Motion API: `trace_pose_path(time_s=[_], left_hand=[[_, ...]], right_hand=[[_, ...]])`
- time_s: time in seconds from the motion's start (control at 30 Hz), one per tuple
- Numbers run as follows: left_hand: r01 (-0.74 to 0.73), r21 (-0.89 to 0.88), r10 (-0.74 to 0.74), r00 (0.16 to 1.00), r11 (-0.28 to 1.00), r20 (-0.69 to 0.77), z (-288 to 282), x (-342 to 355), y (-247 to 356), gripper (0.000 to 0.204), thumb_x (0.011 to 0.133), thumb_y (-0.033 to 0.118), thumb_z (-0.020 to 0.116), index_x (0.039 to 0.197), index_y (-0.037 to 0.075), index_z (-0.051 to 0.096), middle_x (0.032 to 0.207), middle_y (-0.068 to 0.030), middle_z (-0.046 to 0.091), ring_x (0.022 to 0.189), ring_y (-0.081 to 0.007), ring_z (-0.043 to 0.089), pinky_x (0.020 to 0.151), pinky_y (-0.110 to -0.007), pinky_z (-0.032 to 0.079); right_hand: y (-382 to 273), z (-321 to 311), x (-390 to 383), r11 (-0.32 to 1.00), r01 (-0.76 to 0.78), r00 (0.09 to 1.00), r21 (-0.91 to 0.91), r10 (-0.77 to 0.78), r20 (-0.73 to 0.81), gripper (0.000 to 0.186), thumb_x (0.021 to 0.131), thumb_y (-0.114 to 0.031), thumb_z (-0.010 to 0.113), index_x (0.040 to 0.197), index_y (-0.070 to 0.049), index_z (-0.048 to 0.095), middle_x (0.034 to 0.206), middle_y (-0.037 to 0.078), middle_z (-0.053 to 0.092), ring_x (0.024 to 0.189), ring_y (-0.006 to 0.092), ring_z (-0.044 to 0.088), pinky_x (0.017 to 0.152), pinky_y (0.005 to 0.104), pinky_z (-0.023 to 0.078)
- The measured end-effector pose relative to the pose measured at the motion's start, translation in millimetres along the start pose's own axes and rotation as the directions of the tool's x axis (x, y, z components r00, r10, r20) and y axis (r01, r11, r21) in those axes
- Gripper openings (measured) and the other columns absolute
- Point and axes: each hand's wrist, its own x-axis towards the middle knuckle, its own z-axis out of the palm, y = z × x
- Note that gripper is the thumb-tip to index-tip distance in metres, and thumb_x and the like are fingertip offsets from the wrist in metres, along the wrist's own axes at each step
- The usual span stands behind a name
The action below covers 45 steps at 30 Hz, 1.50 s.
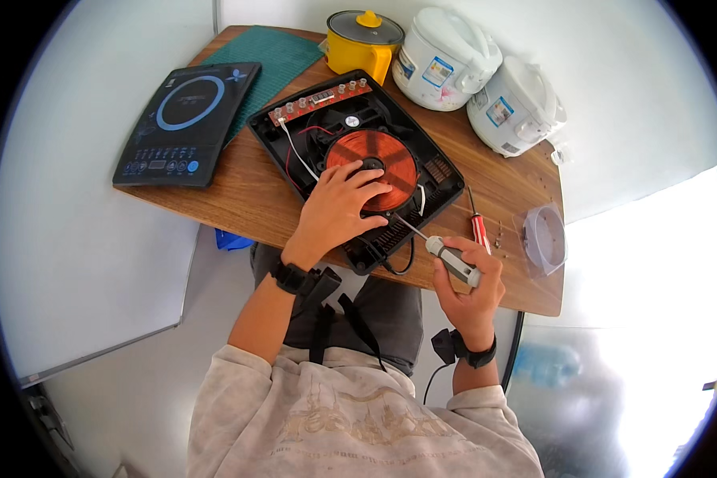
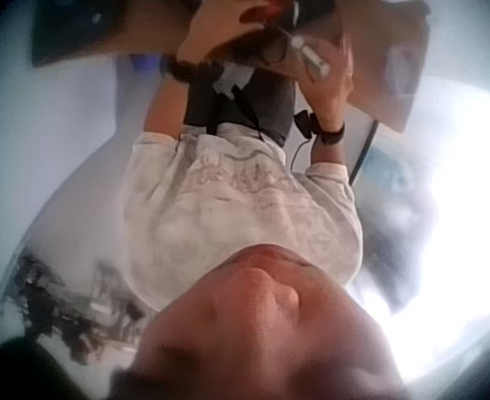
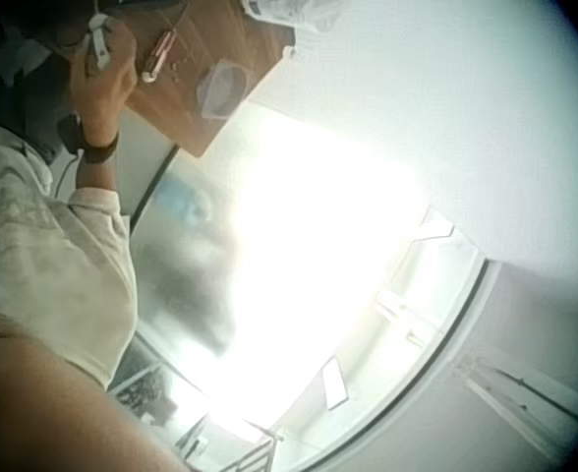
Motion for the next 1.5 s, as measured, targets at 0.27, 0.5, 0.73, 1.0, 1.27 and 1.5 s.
trace_pose_path(time_s=[0.27, 0.5, 0.73, 1.0, 1.27, 1.5], left_hand=[[-0.009, -0.01, 0.009, 1.0, 1.0, -0.012, -0.2, 0.3, 0.7, 0.055, 0.08, 0.043, 0.082, 0.129, 0.022, 0.069, 0.146, 0.0005, 0.058, 0.142, -0.027, 0.045, 0.117, -0.049, 0.035], [-0.014, -0.013, 0.014, 1.0, 1.0, -0.022, 2.0, -0.1, -0.6, 0.055, 0.079, 0.043, 0.083, 0.129, 0.022, 0.069, 0.146, 0.0006, 0.059, 0.142, -0.027, 0.046, 0.117, -0.049, 0.035], [-0.004, -0.022, 0.004, 1.0, 1.0, -0.021, -0.3, -1.0, -0.7, 0.055, 0.08, 0.044, 0.083, 0.129, 0.022, 0.069, 0.147, 0.0003, 0.059, 0.142, -0.0273, 0.046, 0.118, -0.049, 0.034], [-0.003, -0.013, 0.003, 1.0, 1.0, -0.014, 0.4, -1.1, -0.6, 0.055, 0.08, 0.044, 0.083, 0.129, 0.022, 0.07, 0.146, 0.0001, 0.059, 0.142, -0.0272, 0.046, 0.117, -0.049, 0.035], [-0.01, -0.018, 0.01, 1.0, 1.0, -0.025, 0.5, -1.2, -0.7, 0.056, 0.079, 0.043, 0.083, 0.129, 0.022, 0.07, 0.146, 0.0002, 0.059, 0.141, -0.0276, 0.046, 0.117, -0.049, 0.035], [-0.01, -0.001, 0.01, 1.0, 1.0, -0.02, -0.7, -0.8, 0.3, 0.056, 0.08, 0.043, 0.083, 0.129, 0.022, 0.069, 0.146, 0.0002, 0.059, 0.141, -0.0275, 0.046, 0.116, -0.049, 0.036]], right_hand=[[0.9, 2.2, -5.1, 0.999, 0.035, 0.999, 0.004, -0.035, -0.018, 0.046, 0.082, 0.003, 0.082, 0.112, -0.004, 0.047, 0.111, 0.018, 0.074, 0.088, 0.0281, 0.076, 0.072, 0.0332, 0.06], [0.5, 3.2, -4.5, 1.0, 0.026, 0.999, 0.007, -0.026, 0.018, 0.046, 0.082, 0.001, 0.083, 0.112, -0.004, 0.047, 0.11, 0.019, 0.074, 0.088, 0.0277, 0.076, 0.072, 0.0327, 0.06], [4.9, 4.4, -3.8, 0.999, 0.047, 0.998, 0.018, -0.046, -0.049, 0.046, 0.082, 0.002, 0.082, 0.111, -0.004, 0.047, 0.11, 0.019, 0.074, 0.088, 0.0286, 0.076, 0.072, 0.0332, 0.06], [5.2, 7.7, -7.7, 0.999, 0.02, 0.999, 0.029, -0.019, -0.037, 0.046, 0.081, 0.003, 0.082, 0.11, -0.004, 0.047, 0.11, 0.019, 0.074, 0.088, 0.0291, 0.077, 0.072, 0.0336, 0.06], [2.1, 7.6, -5.4, 1.0, 0.013, 0.999, 0.026, -0.012, -0.04, 0.046, 0.081, 0.002, 0.082, 0.111, -0.004, 0.047, 0.11, 0.019, 0.074, 0.089, 0.0294, 0.077, 0.074, 0.0346, 0.06], [2.8, 6.9, -5.8, 1.0, 0.01, 0.999, -0.002, -0.01, -0.041, 0.046, 0.081, 0.002, 0.082, 0.11, -0.004, 0.046, 0.109, 0.018, 0.074, 0.089, 0.0291, 0.076, 0.074, 0.0344, 0.06]])
